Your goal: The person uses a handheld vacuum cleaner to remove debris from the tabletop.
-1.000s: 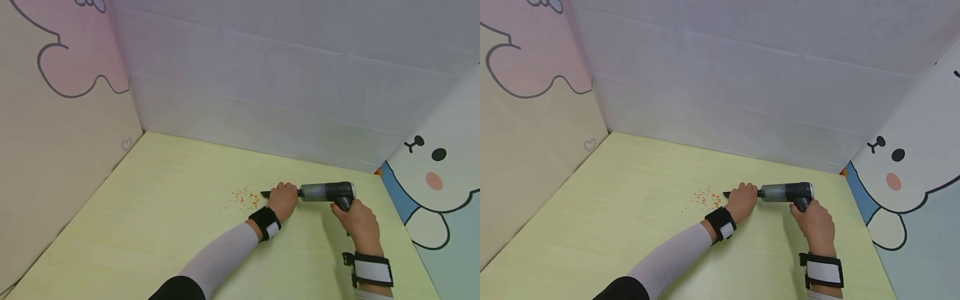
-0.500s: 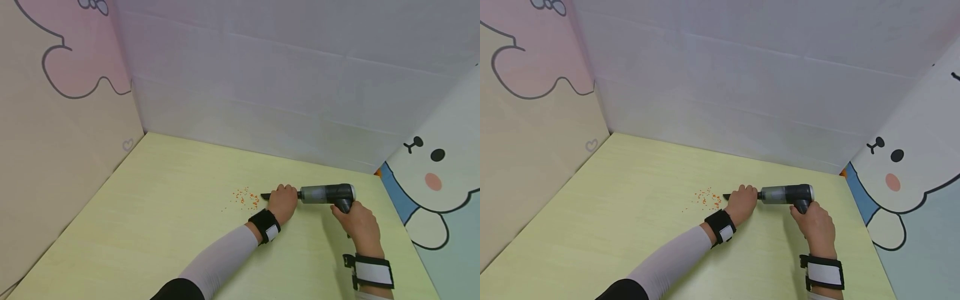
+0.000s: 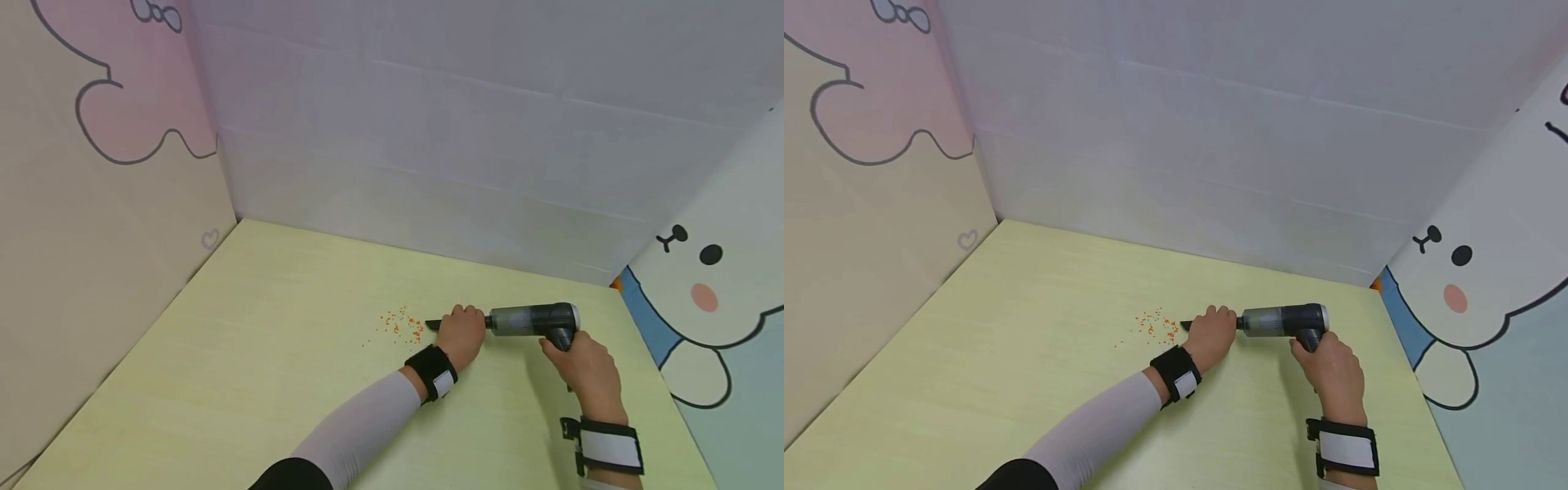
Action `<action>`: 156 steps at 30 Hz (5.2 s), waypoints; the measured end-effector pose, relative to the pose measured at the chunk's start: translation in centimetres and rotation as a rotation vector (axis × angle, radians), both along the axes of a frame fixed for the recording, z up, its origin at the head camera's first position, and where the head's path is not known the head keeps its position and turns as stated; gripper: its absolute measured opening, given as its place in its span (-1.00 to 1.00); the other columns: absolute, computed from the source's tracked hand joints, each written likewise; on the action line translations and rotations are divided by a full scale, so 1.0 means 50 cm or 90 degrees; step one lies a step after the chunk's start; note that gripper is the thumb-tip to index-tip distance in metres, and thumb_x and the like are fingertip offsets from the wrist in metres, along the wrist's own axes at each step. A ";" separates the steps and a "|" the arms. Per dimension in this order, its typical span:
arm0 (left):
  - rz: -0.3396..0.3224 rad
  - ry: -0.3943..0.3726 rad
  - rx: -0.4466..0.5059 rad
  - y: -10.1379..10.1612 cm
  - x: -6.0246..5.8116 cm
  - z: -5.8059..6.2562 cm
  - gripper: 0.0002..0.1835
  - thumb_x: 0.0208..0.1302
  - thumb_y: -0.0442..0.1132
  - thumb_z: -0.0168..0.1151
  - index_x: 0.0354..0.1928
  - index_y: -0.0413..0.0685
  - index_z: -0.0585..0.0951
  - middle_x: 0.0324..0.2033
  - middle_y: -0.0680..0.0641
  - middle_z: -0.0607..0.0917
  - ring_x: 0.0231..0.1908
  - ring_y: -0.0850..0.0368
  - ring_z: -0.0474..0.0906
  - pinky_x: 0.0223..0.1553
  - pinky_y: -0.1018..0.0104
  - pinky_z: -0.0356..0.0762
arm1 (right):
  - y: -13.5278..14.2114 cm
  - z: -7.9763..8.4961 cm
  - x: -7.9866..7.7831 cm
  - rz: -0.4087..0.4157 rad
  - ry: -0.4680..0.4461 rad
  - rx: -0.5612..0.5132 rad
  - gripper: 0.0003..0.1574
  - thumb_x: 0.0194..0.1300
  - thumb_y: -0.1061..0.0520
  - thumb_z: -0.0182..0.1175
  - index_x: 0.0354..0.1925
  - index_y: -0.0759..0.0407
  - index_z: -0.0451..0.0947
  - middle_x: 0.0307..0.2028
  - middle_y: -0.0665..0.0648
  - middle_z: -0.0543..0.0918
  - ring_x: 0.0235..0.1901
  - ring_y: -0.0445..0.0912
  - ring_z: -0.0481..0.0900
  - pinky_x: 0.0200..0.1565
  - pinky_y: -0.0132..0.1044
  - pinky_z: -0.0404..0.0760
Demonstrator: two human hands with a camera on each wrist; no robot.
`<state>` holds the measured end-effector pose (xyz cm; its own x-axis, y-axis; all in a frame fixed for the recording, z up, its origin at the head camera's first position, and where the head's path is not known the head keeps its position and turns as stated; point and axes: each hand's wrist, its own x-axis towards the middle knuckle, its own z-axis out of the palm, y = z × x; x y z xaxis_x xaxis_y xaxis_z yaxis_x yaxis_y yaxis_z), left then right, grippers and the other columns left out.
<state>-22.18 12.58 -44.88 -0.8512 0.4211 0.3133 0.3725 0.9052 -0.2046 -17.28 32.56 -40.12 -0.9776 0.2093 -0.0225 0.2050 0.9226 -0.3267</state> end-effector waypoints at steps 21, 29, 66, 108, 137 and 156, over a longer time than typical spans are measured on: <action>-0.003 0.009 0.007 0.001 0.021 -0.010 -0.83 0.29 -0.04 0.11 -0.30 0.05 0.58 -0.45 0.09 0.55 -0.44 0.23 0.46 -0.58 0.41 0.51 | 0.007 -0.007 0.016 0.006 -0.009 -0.005 -0.10 0.09 -0.49 0.03 -0.35 0.38 0.32 -0.63 0.18 0.42 -0.70 -0.03 0.39 -0.71 -0.20 0.35; -0.001 0.011 0.006 0.002 0.027 -0.016 -0.82 0.29 -0.04 0.11 -0.31 0.05 0.57 -0.45 0.09 0.55 -0.44 0.23 0.46 -0.59 0.41 0.52 | 0.006 -0.005 0.024 0.009 -0.018 -0.007 -0.10 0.09 -0.49 0.03 -0.35 0.38 0.31 -0.63 0.18 0.42 -0.69 -0.03 0.39 -0.70 -0.20 0.35; 0.029 0.012 -0.020 -0.011 0.067 -0.006 -0.81 0.27 -0.01 0.11 -0.32 0.07 0.58 -0.50 0.10 0.51 -0.49 0.25 0.42 -0.68 0.43 0.44 | -0.002 -0.001 0.045 0.044 -0.005 0.014 -0.12 0.10 -0.47 0.04 -0.40 0.38 0.31 -0.65 0.16 0.38 -0.70 -0.03 0.36 -0.70 -0.20 0.33; 0.038 0.003 -0.006 -0.005 0.075 -0.004 -0.82 0.25 -0.01 0.15 -0.37 0.08 0.56 -0.52 0.10 0.51 -0.50 0.25 0.43 -0.68 0.42 0.45 | -0.003 0.004 0.054 0.038 -0.012 0.019 -0.20 0.11 -0.41 0.08 -0.44 0.35 0.30 -0.66 0.14 0.37 -0.70 -0.05 0.36 -0.69 -0.22 0.32; -0.005 0.017 0.010 0.004 0.022 -0.024 -0.83 0.30 -0.03 0.10 -0.26 0.10 0.59 -0.43 0.10 0.55 -0.43 0.24 0.45 -0.68 0.44 0.46 | -0.010 0.013 0.043 -0.006 0.002 0.003 -0.19 0.14 -0.36 0.10 -0.34 0.43 0.31 -0.64 0.20 0.41 -0.70 -0.02 0.39 -0.71 -0.20 0.36; -0.005 -0.022 0.010 0.004 0.008 -0.007 -0.79 0.34 -0.06 0.05 -0.11 0.10 0.58 -0.32 0.11 0.59 -0.33 0.22 0.49 -0.49 0.39 0.55 | -0.016 0.012 0.037 -0.034 0.018 -0.004 -0.17 0.14 -0.34 0.11 -0.29 0.47 0.30 -0.62 0.23 0.43 -0.70 -0.01 0.41 -0.73 -0.20 0.39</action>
